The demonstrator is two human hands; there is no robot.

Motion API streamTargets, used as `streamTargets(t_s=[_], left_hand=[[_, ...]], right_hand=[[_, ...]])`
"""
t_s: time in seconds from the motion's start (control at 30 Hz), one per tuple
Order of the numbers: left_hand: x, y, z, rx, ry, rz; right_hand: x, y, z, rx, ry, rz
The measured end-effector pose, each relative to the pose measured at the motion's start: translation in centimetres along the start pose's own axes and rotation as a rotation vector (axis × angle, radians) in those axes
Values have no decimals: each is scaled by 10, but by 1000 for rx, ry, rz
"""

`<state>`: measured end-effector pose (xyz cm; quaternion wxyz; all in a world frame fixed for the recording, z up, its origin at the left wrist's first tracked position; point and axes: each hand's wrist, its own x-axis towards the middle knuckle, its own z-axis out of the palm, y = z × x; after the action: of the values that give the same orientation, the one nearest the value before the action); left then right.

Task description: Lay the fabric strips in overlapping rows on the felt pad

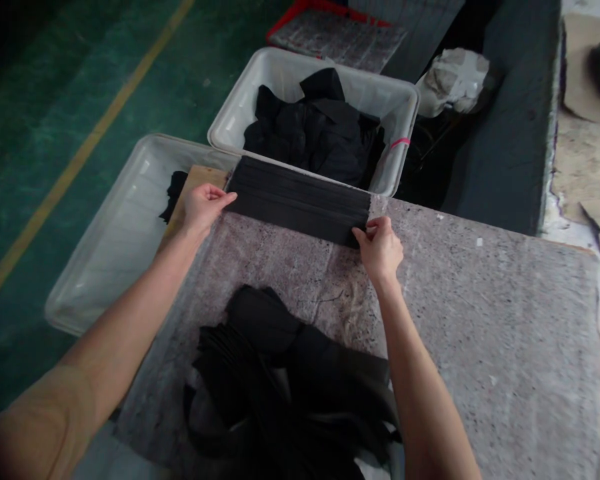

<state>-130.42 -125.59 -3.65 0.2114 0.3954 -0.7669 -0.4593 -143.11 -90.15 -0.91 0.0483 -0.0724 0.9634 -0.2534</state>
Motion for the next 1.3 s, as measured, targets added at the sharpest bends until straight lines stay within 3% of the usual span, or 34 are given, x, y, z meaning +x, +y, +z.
streamTargets(t_s=[0.1, 0.2, 0.27, 0.3, 0.37, 0.43, 0.53, 0.6, 0.7, 0.83, 0.93, 1.17, 1.23, 1.3], left_hand=[[-2, 4, -5, -138, -36, -85], [-6, 6, -14, -278, -29, -137], [-15, 6, -20, -333, 45, -117], [-22, 6, -23, -337, 77, -92], [-41, 8, -28, -297, 66, -36], [-65, 11, -32, -228, -96, -6], [-102, 17, -36, -154, -446, 22], [-121, 20, -40, -109, -613, 55], [-136, 25, -44, -35, -756, 64], [-139, 29, -47, -70, -844, -14], [-137, 31, -45, -150, -840, -80], [-154, 51, -28, -522, -862, -253], [-166, 58, -18, -565, -939, -249], [-176, 64, -8, -460, -1029, -170]], right_hand=[[-12, 1, -4, 137, 3, -49], [-46, -9, -8, 189, -61, -159], [-79, -23, -8, 198, -272, -326], [-96, -30, -7, 213, -444, -448], [-128, -44, -5, 156, -677, -650], [-152, -54, -3, 11, -742, -749], [-169, -61, -2, -177, -725, -784], [-169, -59, -2, -150, -765, -749], [-156, -48, 0, 99, -803, -540], [-134, -34, 5, 603, -921, -224], [-125, -33, 7, 821, -971, -99], [-122, -58, -4, 1085, -844, 58], [-119, -71, -9, 1215, -759, 114], [-113, -83, -13, 1337, -689, 160]])
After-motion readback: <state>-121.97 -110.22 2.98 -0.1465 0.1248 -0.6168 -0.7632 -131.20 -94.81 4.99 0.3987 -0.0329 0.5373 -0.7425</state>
